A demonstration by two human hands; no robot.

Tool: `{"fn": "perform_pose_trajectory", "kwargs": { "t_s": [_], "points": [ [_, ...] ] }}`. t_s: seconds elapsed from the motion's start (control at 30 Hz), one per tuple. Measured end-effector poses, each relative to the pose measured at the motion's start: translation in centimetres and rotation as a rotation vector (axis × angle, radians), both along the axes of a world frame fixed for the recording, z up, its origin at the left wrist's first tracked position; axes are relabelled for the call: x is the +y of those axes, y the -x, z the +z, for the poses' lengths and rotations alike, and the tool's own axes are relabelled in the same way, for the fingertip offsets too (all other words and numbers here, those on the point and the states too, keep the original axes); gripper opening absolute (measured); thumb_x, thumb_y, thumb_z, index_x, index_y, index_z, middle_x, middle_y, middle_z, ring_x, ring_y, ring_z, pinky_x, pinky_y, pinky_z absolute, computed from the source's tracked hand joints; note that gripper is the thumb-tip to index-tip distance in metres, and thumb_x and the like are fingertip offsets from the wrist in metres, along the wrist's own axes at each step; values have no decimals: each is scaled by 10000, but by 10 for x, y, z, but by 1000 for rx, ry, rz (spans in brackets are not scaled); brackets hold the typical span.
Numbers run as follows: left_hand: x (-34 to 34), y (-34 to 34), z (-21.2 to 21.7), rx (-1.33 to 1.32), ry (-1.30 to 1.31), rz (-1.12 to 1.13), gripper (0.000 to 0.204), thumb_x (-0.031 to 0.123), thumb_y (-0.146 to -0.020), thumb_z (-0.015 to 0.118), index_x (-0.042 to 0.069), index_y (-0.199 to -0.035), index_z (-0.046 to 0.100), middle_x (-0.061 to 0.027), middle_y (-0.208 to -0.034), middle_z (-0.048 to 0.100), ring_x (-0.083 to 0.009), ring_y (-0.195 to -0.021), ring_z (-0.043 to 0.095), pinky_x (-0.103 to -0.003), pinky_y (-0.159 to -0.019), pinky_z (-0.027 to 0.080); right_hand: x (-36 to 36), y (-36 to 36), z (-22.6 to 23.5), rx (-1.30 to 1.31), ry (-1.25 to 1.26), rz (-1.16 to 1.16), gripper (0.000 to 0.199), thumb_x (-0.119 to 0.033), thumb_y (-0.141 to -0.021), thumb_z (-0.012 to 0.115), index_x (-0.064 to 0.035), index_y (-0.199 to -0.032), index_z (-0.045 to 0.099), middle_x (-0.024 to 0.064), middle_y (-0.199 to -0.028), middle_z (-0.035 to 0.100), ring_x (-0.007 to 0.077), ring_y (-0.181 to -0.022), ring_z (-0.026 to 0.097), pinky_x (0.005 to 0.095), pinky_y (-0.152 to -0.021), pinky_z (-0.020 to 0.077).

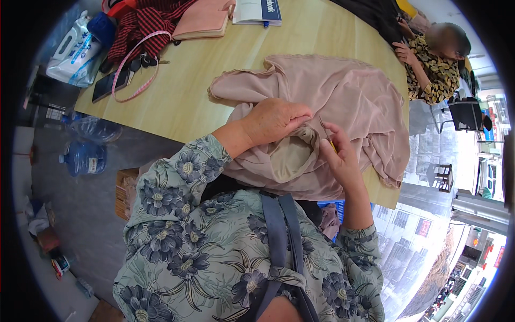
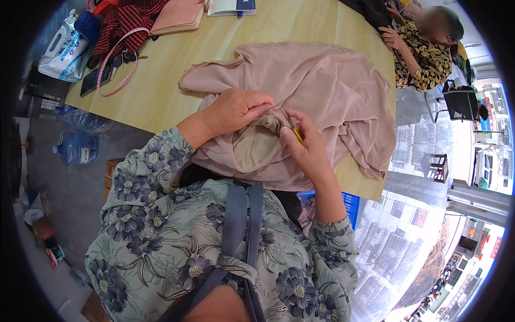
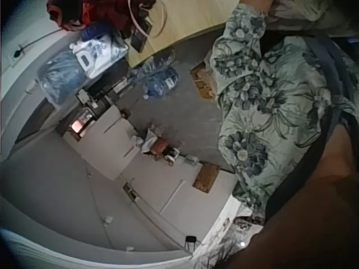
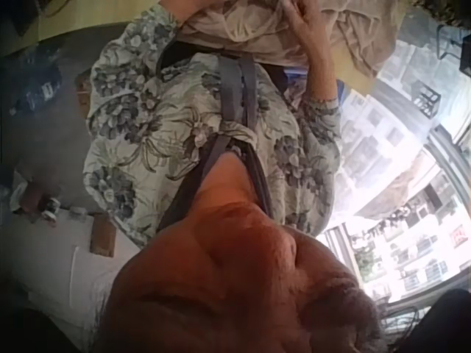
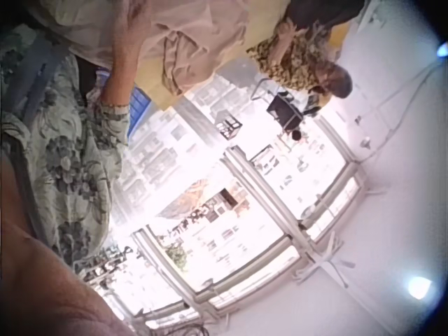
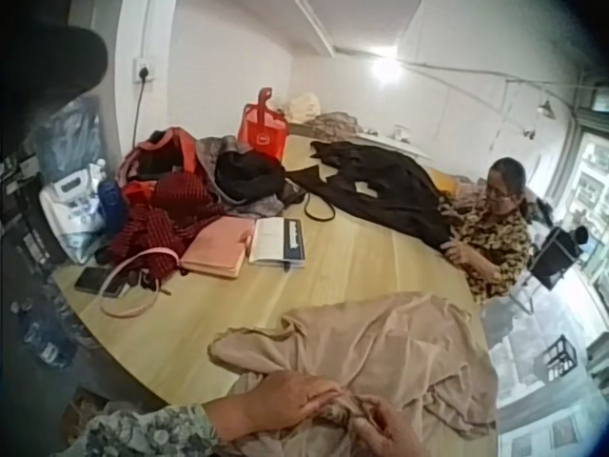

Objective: The person takes a garment out of a basket and trims loose threads and tags along its neckline, seams, and lining with thread snips before smoothing the garment on the table.

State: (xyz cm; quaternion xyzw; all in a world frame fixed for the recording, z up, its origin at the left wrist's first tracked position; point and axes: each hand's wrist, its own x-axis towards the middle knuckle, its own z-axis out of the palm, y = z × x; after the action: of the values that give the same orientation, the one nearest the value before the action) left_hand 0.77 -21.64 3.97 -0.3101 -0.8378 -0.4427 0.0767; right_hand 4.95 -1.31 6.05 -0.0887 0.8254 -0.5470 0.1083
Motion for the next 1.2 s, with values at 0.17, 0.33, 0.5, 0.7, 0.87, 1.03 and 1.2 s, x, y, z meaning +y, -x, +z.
{"fn": "perform_pose_trajectory", "kwargs": {
  "t_s": [0.17,0.33,0.5,0.7,0.87,1.03,1.2],
  "points": [
    [3,3,-6,25,-45,13,97,148,-812,557,76,-872,583,-107,-727,601,-291,-640,583,-358,-546,445,5,-7,24,138,-288,-25,288,-224,-813,600,-66,-1051,566,91,-768,594,168,-697,574,263,-640,447],
    [5,2,-4,38,-63,14,98,156,-814,560,76,-866,583,-103,-726,602,-285,-637,586,-353,-544,447,-5,-9,31,245,-472,-47,278,-242,-777,620,-88,-1007,599,116,-839,620,247,-752,612,328,-642,473],
    [4,2,-4,62,-47,21,113,190,-812,561,94,-867,582,-106,-702,600,-287,-633,587,-365,-541,452,-12,-6,30,280,-523,-65,270,-241,-764,629,-99,-994,609,110,-815,625,254,-737,612,327,-638,473],
    [4,0,-3,60,-57,9,110,172,-818,565,80,-875,585,-104,-723,605,-277,-638,591,-347,-549,450,-18,-6,32,272,-515,-78,249,-234,-770,624,-107,-984,618,101,-811,628,252,-727,612,323,-631,472],
    [4,0,-3,60,-69,11,115,174,-818,565,76,-876,586,-103,-732,607,-278,-645,593,-347,-551,451,-17,-5,27,273,-515,-90,234,-232,-773,623,-110,-973,624,96,-811,630,249,-729,613,321,-628,471],
    [3,1,-6,44,-116,12,113,150,-816,560,66,-885,588,-118,-739,606,-282,-647,590,-338,-562,456,-17,-5,24,261,-501,-107,224,-236,-777,621,-110,-962,627,98,-801,630,250,-722,613,318,-626,471],
    [1,4,-7,-97,-172,34,120,125,-830,546,58,-920,590,-88,-698,593,-179,-599,577,-283,-558,452,-11,-5,18,216,-437,-163,252,-249,-788,619,-99,-990,604,126,-791,622,259,-721,611,312,-625,465]
  ]
}}
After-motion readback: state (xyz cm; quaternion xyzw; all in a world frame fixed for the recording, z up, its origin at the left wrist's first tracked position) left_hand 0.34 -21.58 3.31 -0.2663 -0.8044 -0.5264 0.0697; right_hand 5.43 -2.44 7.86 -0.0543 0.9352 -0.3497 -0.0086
